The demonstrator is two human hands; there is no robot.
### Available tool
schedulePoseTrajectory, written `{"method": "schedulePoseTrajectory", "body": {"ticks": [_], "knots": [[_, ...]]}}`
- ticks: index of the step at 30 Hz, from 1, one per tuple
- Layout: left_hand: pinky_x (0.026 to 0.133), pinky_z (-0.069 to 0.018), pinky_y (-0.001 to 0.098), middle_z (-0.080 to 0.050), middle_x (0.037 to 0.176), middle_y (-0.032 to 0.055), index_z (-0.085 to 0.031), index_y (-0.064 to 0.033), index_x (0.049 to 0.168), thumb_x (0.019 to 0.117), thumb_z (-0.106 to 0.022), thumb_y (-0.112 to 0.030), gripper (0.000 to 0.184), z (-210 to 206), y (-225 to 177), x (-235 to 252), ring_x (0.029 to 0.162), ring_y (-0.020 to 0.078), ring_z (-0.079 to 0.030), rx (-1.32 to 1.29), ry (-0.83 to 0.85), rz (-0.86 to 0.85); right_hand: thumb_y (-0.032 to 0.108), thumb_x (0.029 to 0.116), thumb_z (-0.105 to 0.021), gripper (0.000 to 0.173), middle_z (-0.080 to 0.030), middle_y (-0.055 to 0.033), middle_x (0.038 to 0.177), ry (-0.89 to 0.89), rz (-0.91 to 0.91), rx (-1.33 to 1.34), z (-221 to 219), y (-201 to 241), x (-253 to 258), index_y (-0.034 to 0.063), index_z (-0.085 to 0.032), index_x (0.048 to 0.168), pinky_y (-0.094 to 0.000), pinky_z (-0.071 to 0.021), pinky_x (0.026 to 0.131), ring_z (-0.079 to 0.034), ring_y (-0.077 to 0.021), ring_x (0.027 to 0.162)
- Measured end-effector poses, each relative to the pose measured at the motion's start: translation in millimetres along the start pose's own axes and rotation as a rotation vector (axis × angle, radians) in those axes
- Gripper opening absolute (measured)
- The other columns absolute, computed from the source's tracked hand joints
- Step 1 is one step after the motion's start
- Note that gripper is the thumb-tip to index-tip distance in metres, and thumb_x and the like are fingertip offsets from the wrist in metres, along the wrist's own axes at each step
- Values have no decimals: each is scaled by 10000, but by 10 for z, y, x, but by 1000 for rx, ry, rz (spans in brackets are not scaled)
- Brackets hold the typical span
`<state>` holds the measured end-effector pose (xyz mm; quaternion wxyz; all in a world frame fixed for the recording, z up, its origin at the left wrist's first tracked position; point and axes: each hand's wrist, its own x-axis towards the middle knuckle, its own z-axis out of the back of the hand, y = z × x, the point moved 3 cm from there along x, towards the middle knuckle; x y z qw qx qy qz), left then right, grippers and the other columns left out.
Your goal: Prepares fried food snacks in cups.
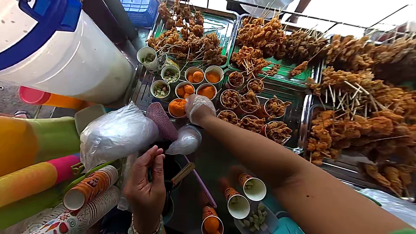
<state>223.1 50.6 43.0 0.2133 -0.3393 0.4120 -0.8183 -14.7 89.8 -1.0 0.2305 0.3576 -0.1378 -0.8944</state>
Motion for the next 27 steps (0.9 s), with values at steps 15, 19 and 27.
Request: {"method": "schedulePoseTrajectory", "body": {"ticks": [15,19,27], "knots": [[836,-593,235,-729,1025,153,-656,115,1159,1011,-594,-90,260,-102,64,-330,912,89,-707,139,115,17,351,940,-560,279,-698,-124,844,-539,351,-160,-259,-440,96,116,-694,870,-543,-544,610,-698,-295,808],[815,-592,241,-721,973,189,-669,130,1129,1017,-583,-86,257,-101,33,-615,874,116,-712,187,219,20,240,981,-633,288,-727,-130,1144,-371,310,57,149,-404,-630,61,-719,1188,-451,-517,933,-671,-242,1126],[858,-591,351,-745,1019,170,-729,27,1132,1009,-580,-152,264,-509,-161,-1520,934,257,-725,151,748,-35,151,949,-659,155,-745,-107,868,-228,416,220,115,-1490,-2198,51,-776,969,-430,-560,721,-710,-210,790]]}}
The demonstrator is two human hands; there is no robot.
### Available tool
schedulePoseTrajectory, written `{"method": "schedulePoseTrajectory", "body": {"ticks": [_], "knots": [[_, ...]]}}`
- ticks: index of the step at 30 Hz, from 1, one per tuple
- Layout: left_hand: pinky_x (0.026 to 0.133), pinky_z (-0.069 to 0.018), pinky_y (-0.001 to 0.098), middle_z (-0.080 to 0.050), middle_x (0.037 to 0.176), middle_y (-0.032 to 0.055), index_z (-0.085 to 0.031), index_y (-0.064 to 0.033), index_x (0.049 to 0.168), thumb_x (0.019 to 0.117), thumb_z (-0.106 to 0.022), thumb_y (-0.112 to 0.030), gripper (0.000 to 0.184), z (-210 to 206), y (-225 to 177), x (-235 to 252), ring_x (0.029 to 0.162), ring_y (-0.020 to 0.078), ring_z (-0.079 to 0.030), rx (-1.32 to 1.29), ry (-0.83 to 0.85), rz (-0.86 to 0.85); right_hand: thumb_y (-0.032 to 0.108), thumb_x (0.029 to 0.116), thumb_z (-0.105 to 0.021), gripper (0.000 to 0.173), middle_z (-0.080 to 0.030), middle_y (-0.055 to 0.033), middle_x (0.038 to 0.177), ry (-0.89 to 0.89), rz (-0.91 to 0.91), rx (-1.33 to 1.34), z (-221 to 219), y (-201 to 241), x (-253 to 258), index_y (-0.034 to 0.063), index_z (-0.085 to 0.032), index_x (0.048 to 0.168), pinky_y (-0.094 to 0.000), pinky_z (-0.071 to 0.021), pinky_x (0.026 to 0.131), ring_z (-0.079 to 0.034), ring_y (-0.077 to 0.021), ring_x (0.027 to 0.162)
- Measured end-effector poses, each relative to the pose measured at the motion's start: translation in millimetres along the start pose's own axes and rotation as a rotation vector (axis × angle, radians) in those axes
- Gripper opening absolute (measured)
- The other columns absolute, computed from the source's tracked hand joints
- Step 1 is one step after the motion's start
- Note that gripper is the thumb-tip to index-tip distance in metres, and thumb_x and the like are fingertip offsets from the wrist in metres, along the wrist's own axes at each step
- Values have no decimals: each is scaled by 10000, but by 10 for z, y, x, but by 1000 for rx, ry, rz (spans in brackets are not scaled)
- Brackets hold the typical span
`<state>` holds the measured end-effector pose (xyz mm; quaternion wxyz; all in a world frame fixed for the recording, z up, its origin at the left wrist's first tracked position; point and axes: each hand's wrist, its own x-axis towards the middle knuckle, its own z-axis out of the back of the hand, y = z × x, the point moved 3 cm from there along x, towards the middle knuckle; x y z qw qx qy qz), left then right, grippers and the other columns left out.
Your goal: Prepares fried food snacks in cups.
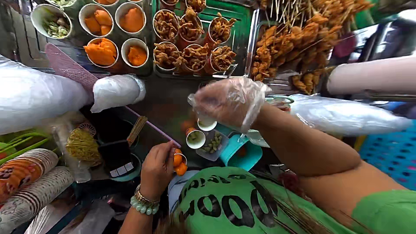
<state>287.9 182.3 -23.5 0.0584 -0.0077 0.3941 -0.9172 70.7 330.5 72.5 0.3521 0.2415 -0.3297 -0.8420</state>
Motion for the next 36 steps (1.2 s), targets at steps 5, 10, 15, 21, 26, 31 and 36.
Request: {"method": "schedulePoseTrajectory", "body": {"ticks": [5,10,15,21,26,31,36], "knots": [[990,-527,521,-674,1236,253,-631,59,1307,965,-626,-203,432,-352,-108,-170,1149,427,-654,25,190,14,198,1027,-576,243,-716,-204,922,608,-469,-104,-291,-480,-1288,22,-743,1022,-617,-519,801,-695,-390,898],[996,-523,466,-654,1236,284,-606,94,1310,969,-624,-202,452,-561,-226,-243,1139,414,-648,26,131,16,187,1042,-541,303,-640,-292,1239,1005,-932,-187,-590,-834,-2312,-42,-654,1206,-646,-466,948,-604,-471,1187],[937,-555,417,-624,1223,326,-565,135,1313,951,-649,-158,473,-749,-294,-339,1068,377,-664,-1,26,33,215,1047,-538,487,-551,-282,1434,691,-965,-232,-1065,-1258,-2693,57,-485,1504,-691,-407,1039,-543,-499,1297],[1140,-337,625,-395,1500,385,-336,135,1485,806,-819,-263,923,-841,-252,-356,1387,571,-387,109,39,169,98,1013,-529,608,-389,-293,1574,598,-1093,-319,-1529,-1383,-2523,-57,-322,1563,-627,-342,1153,-391,-460,1454],[1155,-313,630,-332,1562,357,-276,101,1538,770,-865,-246,1028,-972,-253,-319,1428,550,-346,159,98,217,255,1025,-537,569,-525,-246,1481,334,-1080,-195,-1373,-1314,-2426,-38,-435,1502,-523,-391,1149,-503,-374,1390],[1099,-418,607,-512,1419,361,-472,139,1411,889,-769,-287,736,-1250,-603,-292,1325,523,-498,0,138,-65,333,1036,-565,515,-593,-198,1429,-17,-1260,117,-1428,-1392,-2524,16,-546,1442,-491,-395,1157,-545,-312,1361],[1091,-460,492,-400,1562,271,-253,23,1592,1010,-615,-156,708,-1726,-1091,-200,1350,404,-527,54,993,168,294,1056,-562,416,-632,-223,1362,-151,-1407,323,-1516,-1588,-2525,-22,-647,1313,-500,-391,1142,-557,-334,1329]]}}
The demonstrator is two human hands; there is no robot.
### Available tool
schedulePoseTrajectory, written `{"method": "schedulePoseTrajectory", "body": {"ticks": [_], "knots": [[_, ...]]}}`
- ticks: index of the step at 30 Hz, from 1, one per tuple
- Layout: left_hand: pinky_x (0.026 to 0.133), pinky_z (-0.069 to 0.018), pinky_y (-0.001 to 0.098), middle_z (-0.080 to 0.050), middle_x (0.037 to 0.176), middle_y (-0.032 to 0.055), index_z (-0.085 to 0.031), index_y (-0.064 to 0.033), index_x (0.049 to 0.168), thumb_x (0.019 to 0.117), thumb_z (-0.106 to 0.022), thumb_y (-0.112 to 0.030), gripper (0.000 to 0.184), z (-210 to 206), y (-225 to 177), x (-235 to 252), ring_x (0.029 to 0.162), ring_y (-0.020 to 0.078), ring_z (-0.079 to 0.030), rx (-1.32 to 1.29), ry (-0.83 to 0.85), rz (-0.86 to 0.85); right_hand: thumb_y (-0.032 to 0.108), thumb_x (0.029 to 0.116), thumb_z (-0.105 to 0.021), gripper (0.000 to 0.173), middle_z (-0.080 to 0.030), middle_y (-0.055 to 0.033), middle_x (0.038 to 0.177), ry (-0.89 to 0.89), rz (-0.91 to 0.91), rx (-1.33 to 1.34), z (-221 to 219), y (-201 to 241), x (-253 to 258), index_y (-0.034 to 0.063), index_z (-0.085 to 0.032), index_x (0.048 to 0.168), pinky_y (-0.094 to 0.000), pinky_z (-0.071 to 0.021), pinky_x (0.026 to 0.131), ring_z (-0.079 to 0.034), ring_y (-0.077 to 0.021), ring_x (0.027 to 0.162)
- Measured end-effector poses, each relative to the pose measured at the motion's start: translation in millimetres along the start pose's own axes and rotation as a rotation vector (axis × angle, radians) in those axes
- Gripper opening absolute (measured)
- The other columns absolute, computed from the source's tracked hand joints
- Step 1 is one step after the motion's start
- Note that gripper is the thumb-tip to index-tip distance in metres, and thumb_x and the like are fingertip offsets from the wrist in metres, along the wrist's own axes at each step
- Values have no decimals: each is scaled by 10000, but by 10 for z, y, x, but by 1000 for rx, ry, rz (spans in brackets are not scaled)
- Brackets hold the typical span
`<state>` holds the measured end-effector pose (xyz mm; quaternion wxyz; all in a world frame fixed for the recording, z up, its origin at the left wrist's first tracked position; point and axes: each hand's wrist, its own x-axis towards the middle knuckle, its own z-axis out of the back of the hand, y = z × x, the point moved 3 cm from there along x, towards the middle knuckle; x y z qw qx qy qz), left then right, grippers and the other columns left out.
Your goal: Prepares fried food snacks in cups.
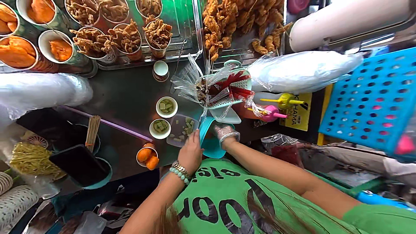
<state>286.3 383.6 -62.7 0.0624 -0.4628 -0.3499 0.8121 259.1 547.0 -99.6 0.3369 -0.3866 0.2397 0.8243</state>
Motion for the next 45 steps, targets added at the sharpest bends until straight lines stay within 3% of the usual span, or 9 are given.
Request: {"method": "schedulePoseTrajectory", "body": {"ticks": [4,12,16,21,24,28,35,39,45], "knots": [[1095,-470,453,-468,1501,272,-280,33,1578,983,-551,41,654,-55,-40,154,1305,373,-572,-91,143,2,243,1037,-603,480,-558,-293,1415,40,-47,117,14,35,51,-104,-556,1366,-511,-367,1155,-504,-380,1366],[1033,-524,434,-475,1482,287,-331,42,1555,953,-572,94,650,-40,34,194,1225,366,-627,-239,105,-28,350,1037,-576,493,-581,-269,1415,87,176,-317,-38,26,135,-9,-612,1373,-622,-344,1145,-505,-428,1373],[1063,-502,423,-457,1508,277,-325,37,1560,976,-572,62,634,-30,50,210,1276,355,-598,-237,107,-52,304,1018,-614,490,-563,-272,1434,14,242,-226,-40,14,237,-32,-602,1375,-586,-305,1184,-473,-406,1406],[1033,-510,539,-616,1350,261,-606,43,1357,846,-799,-139,576,235,409,-233,1230,419,-613,-78,-610,-316,258,916,-759,448,-688,-236,1215,40,259,8,173,-128,39,-43,-668,1235,-524,-466,1070,-640,-338,1189],[1066,-423,647,-520,1399,371,-495,138,1394,746,-883,-280,863,434,879,-489,1284,547,-511,-28,-829,-182,249,831,-817,565,-686,-216,1227,57,447,59,320,-197,-308,-43,-639,1281,-479,-499,1048,-652,-297,1169],[1131,-372,611,-339,1536,398,-310,175,1489,624,-945,-209,1140,546,1061,-483,1394,559,-392,-108,-775,6,255,770,-851,519,-722,-179,1150,67,851,162,242,196,-667,-29,-703,1179,-403,-549,981,-686,-241,1092],[1172,-367,534,-426,1498,371,-285,187,1498,732,-788,15,932,454,1004,-212,1400,495,-440,-143,-788,24,175,987,-603,322,-698,-213,1212,139,1201,-161,-607,1142,-601,-41,-677,1214,-437,-499,1058,-653,-325,1198],[1118,-430,520,-451,1471,381,-310,197,1480,760,-790,-3,888,458,1048,-202,1345,493,-503,-131,-839,16,85,923,-643,145,-759,-169,1022,-116,1490,-131,-507,843,-616,19,-768,955,-441,-598,907,-736,-323,1020],[1154,-398,487,-432,1501,357,-309,172,1497,789,-775,-1,865,513,1048,-211,1384,456,-477,-153,-792,66,82,909,-624,149,-755,-169,1019,-58,1246,-240,291,133,-577,15,-754,937,-480,-586,914,-725,-334,1027]]}}
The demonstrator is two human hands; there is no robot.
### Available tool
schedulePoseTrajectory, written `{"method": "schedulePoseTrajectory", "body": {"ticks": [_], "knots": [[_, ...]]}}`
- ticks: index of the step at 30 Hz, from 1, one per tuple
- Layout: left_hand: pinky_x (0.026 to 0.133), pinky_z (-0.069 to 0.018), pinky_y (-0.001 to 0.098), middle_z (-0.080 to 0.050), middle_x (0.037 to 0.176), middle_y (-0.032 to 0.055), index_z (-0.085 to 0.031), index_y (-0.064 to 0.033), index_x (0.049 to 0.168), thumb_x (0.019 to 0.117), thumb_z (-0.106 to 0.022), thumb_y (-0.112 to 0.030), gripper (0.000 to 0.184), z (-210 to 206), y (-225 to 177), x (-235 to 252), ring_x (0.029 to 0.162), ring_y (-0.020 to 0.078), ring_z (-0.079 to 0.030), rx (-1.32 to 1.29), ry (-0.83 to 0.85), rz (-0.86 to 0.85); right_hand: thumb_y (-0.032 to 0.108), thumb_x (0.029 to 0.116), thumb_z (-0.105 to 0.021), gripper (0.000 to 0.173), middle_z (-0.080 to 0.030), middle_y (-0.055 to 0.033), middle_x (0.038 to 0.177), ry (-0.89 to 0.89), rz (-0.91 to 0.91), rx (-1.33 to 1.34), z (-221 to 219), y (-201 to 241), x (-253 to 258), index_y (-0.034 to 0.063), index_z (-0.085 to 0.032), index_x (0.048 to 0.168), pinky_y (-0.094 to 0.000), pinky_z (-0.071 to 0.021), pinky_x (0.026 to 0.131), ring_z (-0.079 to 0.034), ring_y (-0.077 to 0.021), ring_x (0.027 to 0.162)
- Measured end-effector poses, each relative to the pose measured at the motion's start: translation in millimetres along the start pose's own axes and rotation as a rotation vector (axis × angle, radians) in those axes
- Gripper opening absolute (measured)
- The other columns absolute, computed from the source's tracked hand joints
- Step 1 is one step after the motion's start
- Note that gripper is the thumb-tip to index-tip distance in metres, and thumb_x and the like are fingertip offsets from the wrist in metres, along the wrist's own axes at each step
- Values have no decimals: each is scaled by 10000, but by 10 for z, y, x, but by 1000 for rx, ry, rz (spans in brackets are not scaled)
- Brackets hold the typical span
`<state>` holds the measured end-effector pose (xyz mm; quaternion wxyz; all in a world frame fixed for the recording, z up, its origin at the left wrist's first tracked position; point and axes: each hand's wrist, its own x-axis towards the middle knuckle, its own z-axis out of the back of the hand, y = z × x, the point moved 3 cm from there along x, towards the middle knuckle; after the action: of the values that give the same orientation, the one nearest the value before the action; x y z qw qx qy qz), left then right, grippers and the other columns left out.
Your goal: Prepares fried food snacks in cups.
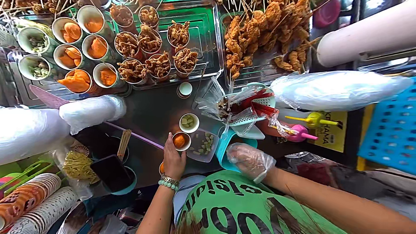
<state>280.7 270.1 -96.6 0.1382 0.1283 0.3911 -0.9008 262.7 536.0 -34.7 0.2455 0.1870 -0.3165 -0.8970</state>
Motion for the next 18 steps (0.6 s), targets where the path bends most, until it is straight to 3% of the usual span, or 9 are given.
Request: {"method": "schedulePoseTrajectory", "body": {"ticks": [3,5,10,12,14,16,18], "knots": [[1160,-391,481,-462,1472,347,-395,165,1439,770,-807,-16,807,1,7,-3,1385,448,-470,-7,-8,4,47,970,-565,192,-698,-242,1146,592,-393,-140,192,-148,48,-40,-716,1050,-563,-491,1002,-643,-414,1162],[1159,-389,493,-485,1446,351,-455,164,1388,751,-819,-11,754,-5,26,-3,1379,461,-470,0,-25,-19,52,983,-555,206,-676,-236,1202,764,-486,-215,136,-208,90,-25,-699,1108,-568,-478,1016,-619,-414,1197],[1164,-380,499,-473,1461,349,-422,164,1422,770,-811,-15,780,-10,12,-10,1383,473,-461,40,-11,-11,106,1006,-543,245,-661,-244,1228,683,-469,-209,-147,-211,169,-28,-674,1164,-564,-481,1024,-612,-415,1211],[1144,-398,526,-506,1426,359,-427,183,1408,752,-814,-17,788,-27,12,-3,1341,497,-501,85,-60,-93,156,1000,-584,371,-588,-286,1357,752,-585,-224,-280,-215,235,-81,-606,1285,-572,-428,1094,-535,-436,1320],[1103,-429,558,-556,1365,361,-457,189,1382,720,-823,-27,786,-42,11,13,1272,516,-551,139,-117,-191,144,978,-607,478,-513,-308,1447,852,-721,-273,-429,-255,269,-122,-529,1367,-600,-419,1099,-475,-451,1385],[1106,-407,591,-558,1362,362,-460,178,1392,693,-850,-65,836,-39,2,32,1273,536,-538,175,-114,-215,66,971,-586,454,-511,-323,1442,804,-746,-283,-560,-345,235,-140,-524,1370,-618,-414,1085,-478,-464,1373],[1144,-347,609,-499,1428,365,-418,151,1443,668,-907,-150,965,12,-23,62,1339,544,-467,160,-63,-160,99,950,-620,458,-535,-326,1410,747,-733,-270,-554,-389,227,-134,-554,1339,-636,-427,1054,-504,-472,1339]]}}
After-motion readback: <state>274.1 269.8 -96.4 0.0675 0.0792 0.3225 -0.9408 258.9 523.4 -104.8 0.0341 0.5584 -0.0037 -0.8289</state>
